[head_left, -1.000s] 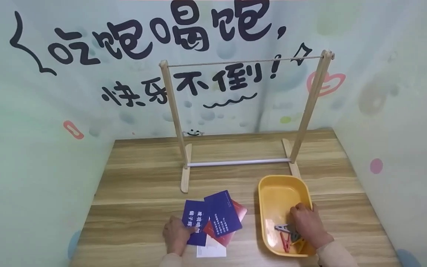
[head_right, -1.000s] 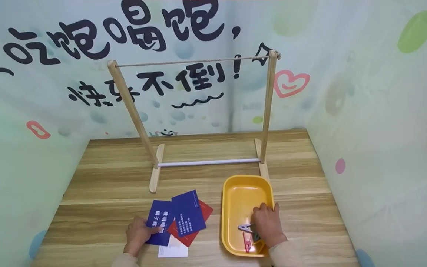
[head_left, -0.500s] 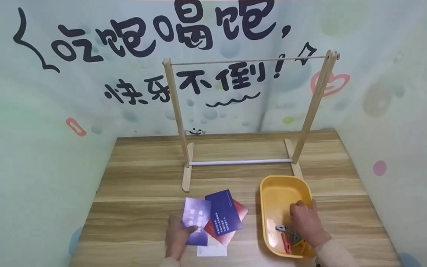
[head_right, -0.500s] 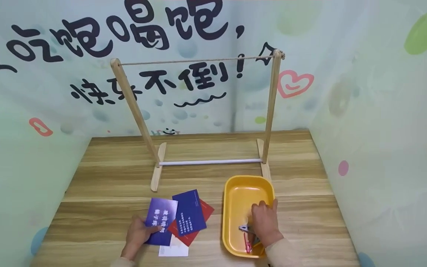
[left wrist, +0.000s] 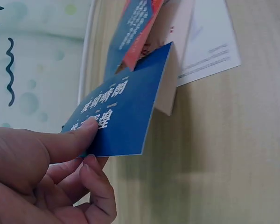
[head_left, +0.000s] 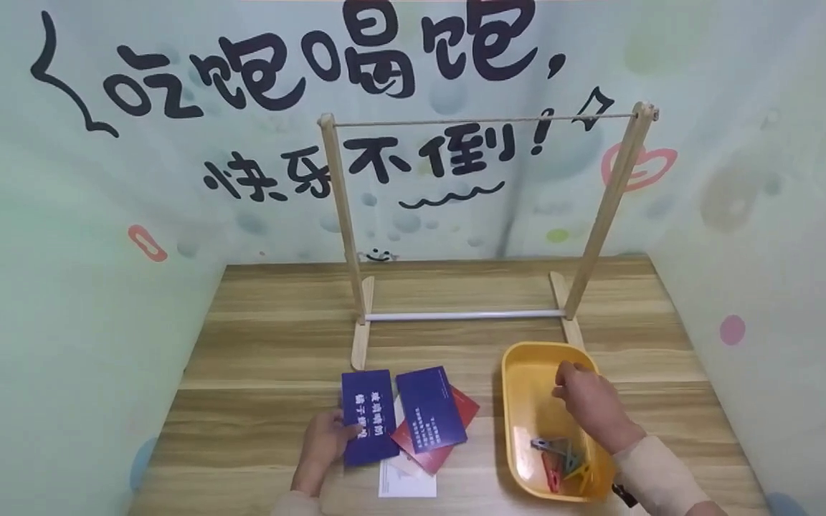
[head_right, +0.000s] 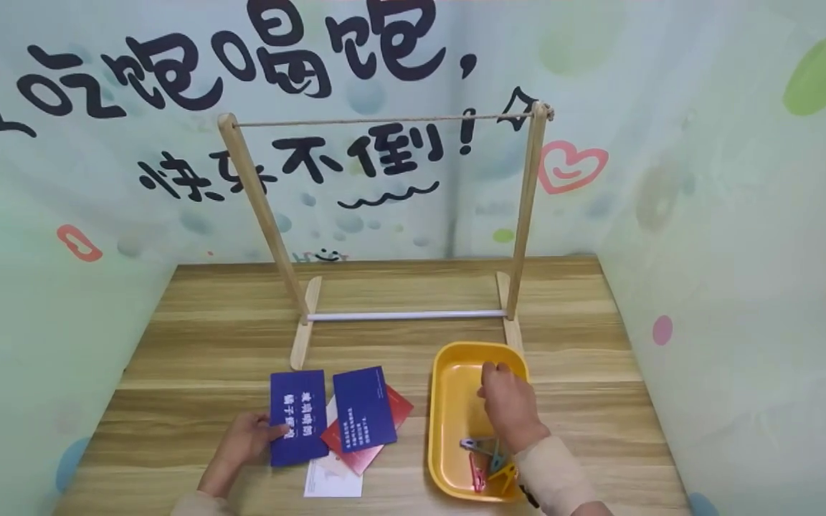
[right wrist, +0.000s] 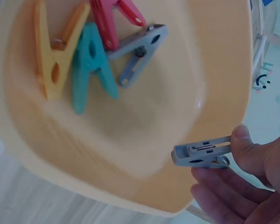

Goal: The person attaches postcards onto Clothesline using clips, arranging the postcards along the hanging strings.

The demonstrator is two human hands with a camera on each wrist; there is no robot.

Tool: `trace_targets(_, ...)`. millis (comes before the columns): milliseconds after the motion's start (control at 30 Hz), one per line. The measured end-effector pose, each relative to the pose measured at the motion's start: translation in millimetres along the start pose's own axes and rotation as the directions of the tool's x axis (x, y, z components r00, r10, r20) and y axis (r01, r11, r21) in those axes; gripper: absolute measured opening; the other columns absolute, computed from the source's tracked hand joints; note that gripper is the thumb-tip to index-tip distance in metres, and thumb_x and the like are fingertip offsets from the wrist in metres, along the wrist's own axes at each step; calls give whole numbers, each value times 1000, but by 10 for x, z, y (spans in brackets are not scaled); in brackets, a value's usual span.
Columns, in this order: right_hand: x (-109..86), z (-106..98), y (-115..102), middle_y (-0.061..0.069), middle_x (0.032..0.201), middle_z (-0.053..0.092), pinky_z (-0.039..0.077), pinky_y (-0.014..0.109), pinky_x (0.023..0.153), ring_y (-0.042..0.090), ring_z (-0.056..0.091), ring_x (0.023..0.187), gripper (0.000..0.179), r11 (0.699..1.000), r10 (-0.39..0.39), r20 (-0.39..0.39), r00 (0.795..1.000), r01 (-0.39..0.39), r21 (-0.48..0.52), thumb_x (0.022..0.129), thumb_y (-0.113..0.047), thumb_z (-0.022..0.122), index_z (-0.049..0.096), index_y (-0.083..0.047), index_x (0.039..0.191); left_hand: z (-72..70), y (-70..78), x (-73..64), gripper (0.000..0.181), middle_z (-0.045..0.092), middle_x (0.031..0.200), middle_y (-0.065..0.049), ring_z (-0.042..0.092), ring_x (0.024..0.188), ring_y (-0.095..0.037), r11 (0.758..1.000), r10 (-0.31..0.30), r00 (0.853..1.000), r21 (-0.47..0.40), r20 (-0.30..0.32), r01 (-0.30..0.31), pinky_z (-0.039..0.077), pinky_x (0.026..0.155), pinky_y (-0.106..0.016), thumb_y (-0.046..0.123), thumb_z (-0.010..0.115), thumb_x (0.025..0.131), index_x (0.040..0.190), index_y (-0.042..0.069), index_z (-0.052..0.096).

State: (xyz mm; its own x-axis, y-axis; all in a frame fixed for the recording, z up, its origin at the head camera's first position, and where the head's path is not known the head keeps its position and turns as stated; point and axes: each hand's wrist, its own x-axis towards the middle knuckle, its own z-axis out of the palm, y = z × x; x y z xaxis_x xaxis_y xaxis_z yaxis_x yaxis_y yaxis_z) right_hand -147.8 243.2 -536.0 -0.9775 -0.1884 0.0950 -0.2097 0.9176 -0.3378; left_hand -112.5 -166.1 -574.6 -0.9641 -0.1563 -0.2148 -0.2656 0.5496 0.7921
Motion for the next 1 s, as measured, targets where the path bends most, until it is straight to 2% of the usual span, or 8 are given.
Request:
trace_targets(133,127,-130,-36,18,85,63,56,46,62,31,65,72,34,998,-30,-46,999,32,46,81,5,75,59,11,111,-124,114,43,20,72,78,-18,65,67,-20,1000,-15,1000,22,26,15,51,62,-31,5,72,84,94,-12,69)
trace_targets(267,309,-343,-48,18,84,60,54,45,62,30,62,73,22,995,-23,-67,997,30,96,84,9,70,62,12,104,-252,248,126,18,73,81,-19,65,69,-20,998,17,999,63,38,-19,53,65,-33,4,73,83,94,-10,71)
trace_targets(367,468,-509,-84,19,84,59,53,45,63,31,61,75,12,988,-52,-82,995,63,141,84,13,66,63,10,95,-351,369,200,16,74,87,-20,69,73,-22,998,27,999,60,38,-29,57,71,-37,2,72,84,96,-9,71)
trace_targets(467,619,-650,-150,23,87,61,56,49,68,37,64,81,15,980,-99,-131,986,119,162,83,17,63,64,11,96,-437,504,273,18,74,92,-23,72,79,-26,999,18,999,44,36,-19,59,76,-40,1,71,85,100,-9,70)
trace_targets(600,794,-826,-257,24,92,60,57,51,70,38,64,82,18,977,-159,-177,971,181,114,82,17,63,63,9,98,-530,684,356,21,73,98,-27,73,86,-33,999,29,999,43,42,-31,60,81,-41,1,69,87,105,-11,68)
trace_targets(833,1009,-1038,-441,22,91,57,56,48,68,35,63,79,17,954,-292,-182,939,299,15,83,16,63,63,7,97,-684,916,472,26,72,106,-28,73,96,-35,1000,12,993,-15,116,-10,60,86,-40,0,64,92,115,-12,63)
trace_targets(900,1053,-1087,-505,21,90,57,55,47,67,35,63,78,16,945,-322,-180,929,326,-9,84,16,63,62,6,97,-736,988,509,27,71,110,-27,72,100,-35,999,22,991,-29,129,-19,60,88,-40,0,62,94,119,-11,61)
trace_targets(1000,1110,-1180,-622,22,94,59,56,48,69,36,64,80,19,940,-339,-161,927,338,-37,85,14,64,63,6,102,-814,1109,567,30,69,116,-29,71,105,-38,998,60,989,-39,134,-55,59,91,-41,1,61,96,123,-10,60)
